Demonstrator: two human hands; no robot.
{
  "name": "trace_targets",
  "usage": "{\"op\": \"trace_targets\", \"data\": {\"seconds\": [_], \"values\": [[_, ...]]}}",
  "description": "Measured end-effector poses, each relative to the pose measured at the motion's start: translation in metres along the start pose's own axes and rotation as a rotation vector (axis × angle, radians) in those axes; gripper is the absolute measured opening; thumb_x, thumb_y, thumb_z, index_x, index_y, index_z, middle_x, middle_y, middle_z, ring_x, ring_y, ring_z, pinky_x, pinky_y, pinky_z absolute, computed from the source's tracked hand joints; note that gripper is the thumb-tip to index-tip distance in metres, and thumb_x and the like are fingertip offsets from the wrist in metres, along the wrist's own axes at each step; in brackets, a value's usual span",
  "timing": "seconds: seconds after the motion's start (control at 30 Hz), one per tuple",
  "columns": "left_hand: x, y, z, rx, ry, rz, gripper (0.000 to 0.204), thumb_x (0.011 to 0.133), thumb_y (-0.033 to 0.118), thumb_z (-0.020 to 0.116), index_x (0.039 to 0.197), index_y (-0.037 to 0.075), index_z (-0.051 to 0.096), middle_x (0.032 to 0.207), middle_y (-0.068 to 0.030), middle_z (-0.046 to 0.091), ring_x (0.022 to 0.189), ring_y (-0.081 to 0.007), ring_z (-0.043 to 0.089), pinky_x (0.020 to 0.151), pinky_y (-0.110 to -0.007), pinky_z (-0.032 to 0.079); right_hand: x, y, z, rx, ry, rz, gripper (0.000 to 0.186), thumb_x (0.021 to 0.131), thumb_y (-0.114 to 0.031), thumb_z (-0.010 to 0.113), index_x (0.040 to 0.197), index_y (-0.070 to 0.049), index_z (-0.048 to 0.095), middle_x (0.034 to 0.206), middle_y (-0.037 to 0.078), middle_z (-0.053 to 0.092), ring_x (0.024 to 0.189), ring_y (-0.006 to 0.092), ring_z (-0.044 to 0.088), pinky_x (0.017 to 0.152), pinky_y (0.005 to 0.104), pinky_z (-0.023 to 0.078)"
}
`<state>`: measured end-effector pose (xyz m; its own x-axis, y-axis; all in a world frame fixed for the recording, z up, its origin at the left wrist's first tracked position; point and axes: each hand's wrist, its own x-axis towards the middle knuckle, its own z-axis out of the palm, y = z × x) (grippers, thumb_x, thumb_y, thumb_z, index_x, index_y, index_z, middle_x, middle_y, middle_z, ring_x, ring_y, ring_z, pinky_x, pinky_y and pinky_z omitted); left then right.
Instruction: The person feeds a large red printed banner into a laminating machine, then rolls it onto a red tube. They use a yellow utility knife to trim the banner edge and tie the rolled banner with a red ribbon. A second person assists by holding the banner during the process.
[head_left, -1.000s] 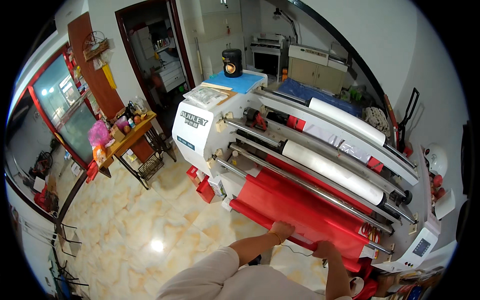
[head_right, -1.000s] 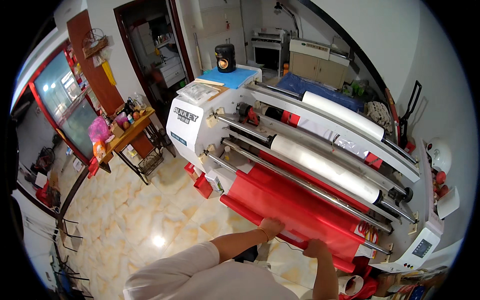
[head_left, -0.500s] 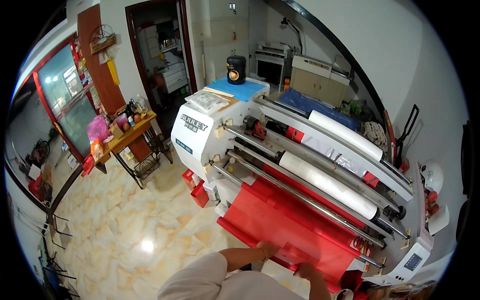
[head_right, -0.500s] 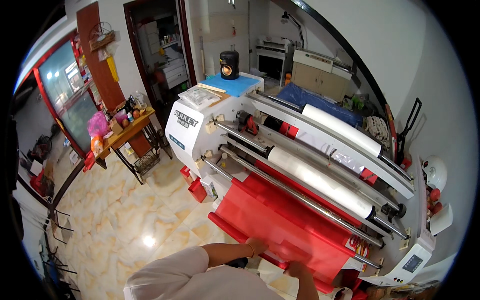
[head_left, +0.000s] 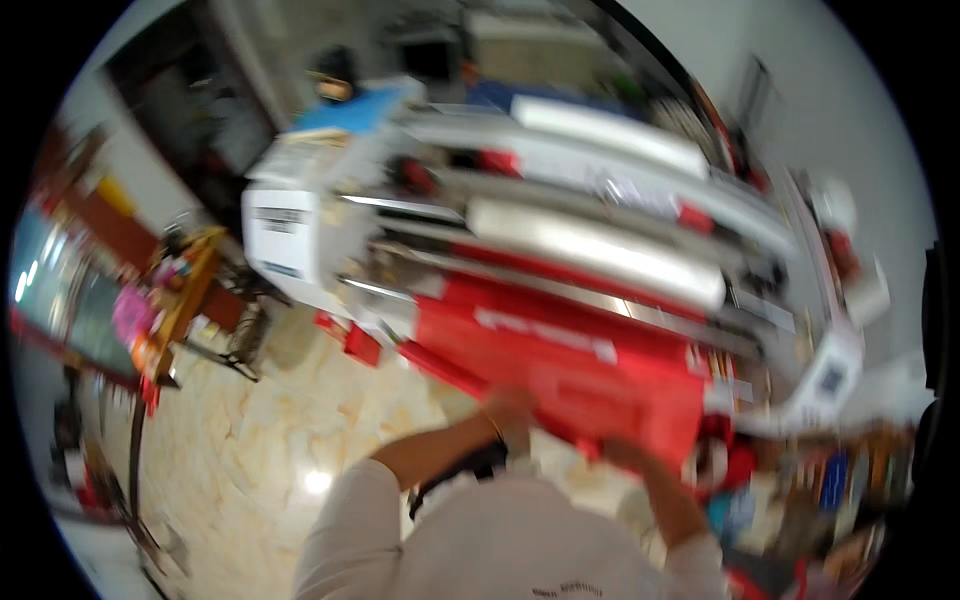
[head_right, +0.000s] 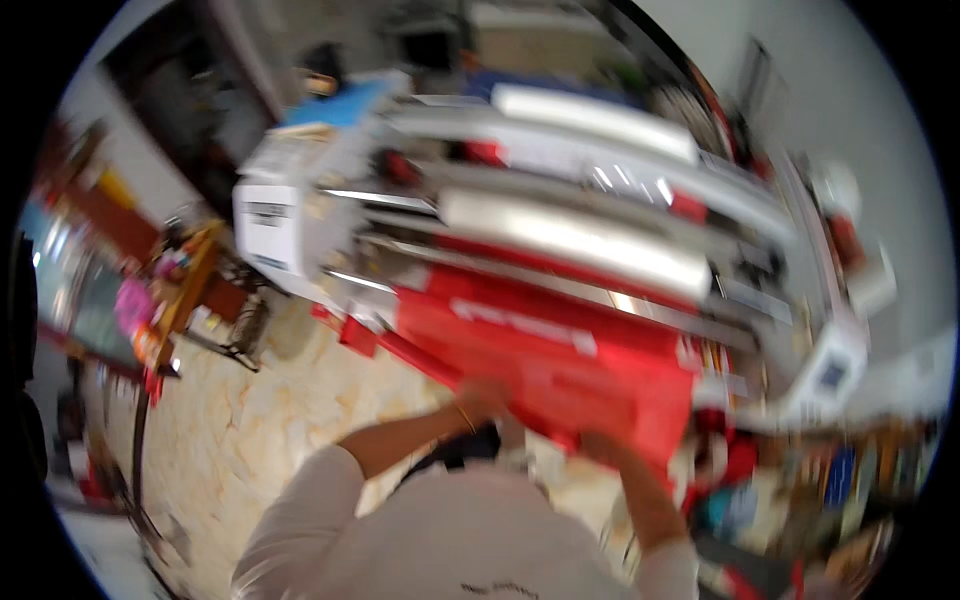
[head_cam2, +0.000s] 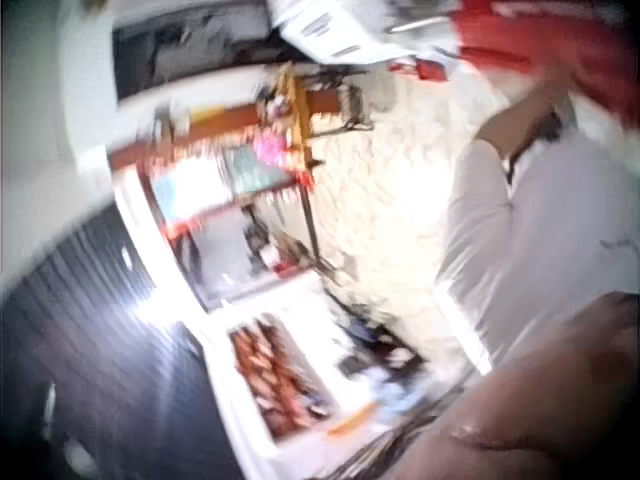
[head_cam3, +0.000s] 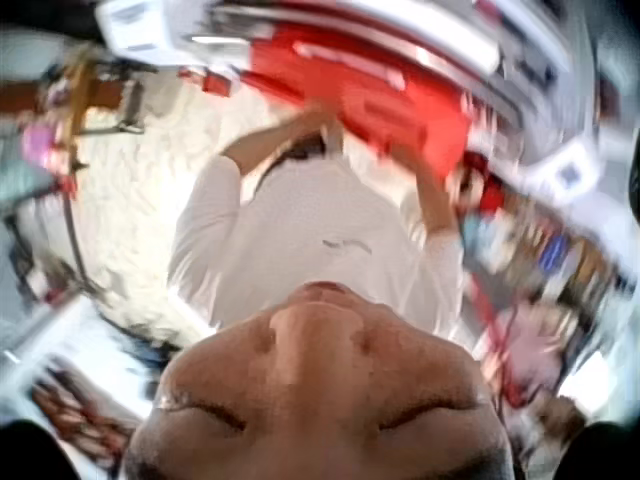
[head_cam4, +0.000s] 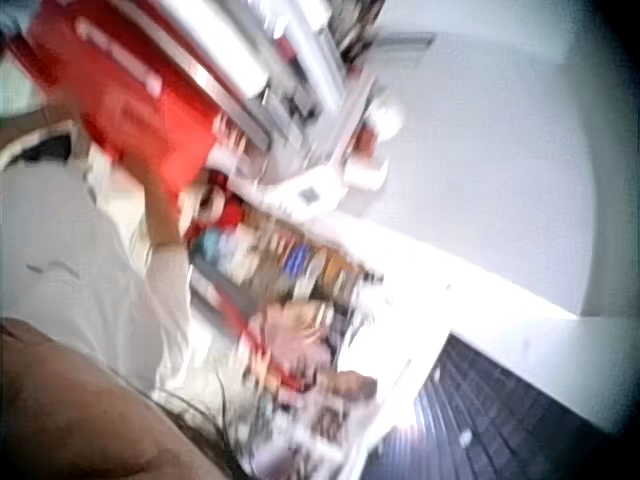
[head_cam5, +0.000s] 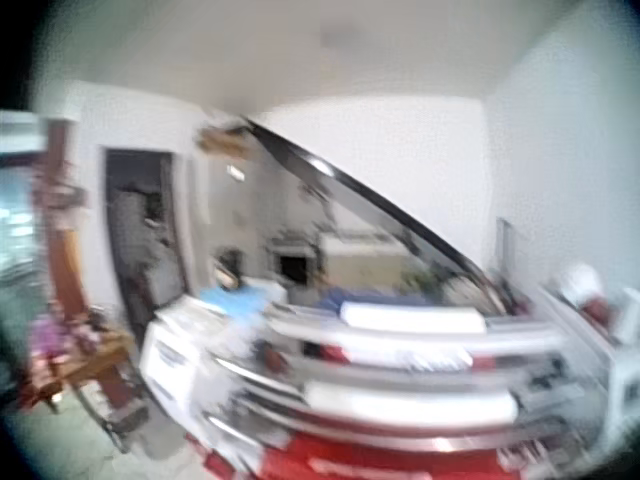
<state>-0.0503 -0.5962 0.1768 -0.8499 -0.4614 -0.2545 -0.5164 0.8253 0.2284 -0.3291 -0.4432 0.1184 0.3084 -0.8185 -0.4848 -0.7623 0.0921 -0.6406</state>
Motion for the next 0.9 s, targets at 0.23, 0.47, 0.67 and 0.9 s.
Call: {"op": "trace_targets", "data": {"seconds": [0.23, 0.47, 0.67, 0.9], "values": [[-0.028, 0.024, -0.044, -0.196, -0.274, -0.092, 0.045, 0.067, 0.034, 0.068, 0.104, 0.01, 0.058, 0.099, -0.0126, 0.062, 0.092, -0.0305, 0.061, 0.072, -0.043, 0.051, -0.04, -0.11, -0.056, -0.455, 0.25, 0.248, 0.032, 0.063, -0.025, 0.066, 0.088, -0.007, 0.058, 0.083, 0.011, 0.063, 0.084, 0.0294, 0.062, 0.071, 0.0399, 0.05], [-0.018, 0.009, -0.036, -0.291, -0.318, 0.004, 0.048, 0.064, 0.032, 0.071, 0.103, 0.008, 0.058, 0.102, -0.0136, 0.061, 0.092, -0.032, 0.06, 0.079, -0.041, 0.05, -0.038, -0.099, -0.039, -0.529, 0.519, 0.14, 0.031, 0.067, -0.024, 0.064, 0.094, -0.01, 0.059, 0.088, 0.011, 0.064, 0.084, 0.0275, 0.064, 0.067, 0.0417, 0.051], [-0.023, 0.008, -0.036, -0.007, -0.021, 0.07, 0.05, 0.065, 0.033, 0.071, 0.106, 0.008, 0.058, 0.102, -0.0138, 0.061, 0.093, -0.0328, 0.059, 0.079, -0.039, 0.049, -0.042, -0.108, -0.055, -0.247, 0.073, 0.225, 0.021, 0.068, -0.016, 0.064, 0.088, -0.01, 0.059, 0.081, 0.008, 0.064, 0.079, 0.0266, 0.064, 0.067, 0.0422, 0.05], [-0.029, 0.01, -0.039, -0.134, -0.154, 0.011, 0.04, 0.069, 0.032, 0.071, 0.098, 0.009, 0.057, 0.094, -0.0102, 0.062, 0.087, -0.0293, 0.061, 0.072, -0.04, 0.05, -0.032, -0.102, -0.039, -0.427, 0.315, 0.216, 0.021, 0.067, -0.019, 0.064, 0.084, -0.009, 0.059, 0.078, 0.01, 0.065, 0.074, 0.0281, 0.065, 0.062, 0.0409, 0.051]]}}
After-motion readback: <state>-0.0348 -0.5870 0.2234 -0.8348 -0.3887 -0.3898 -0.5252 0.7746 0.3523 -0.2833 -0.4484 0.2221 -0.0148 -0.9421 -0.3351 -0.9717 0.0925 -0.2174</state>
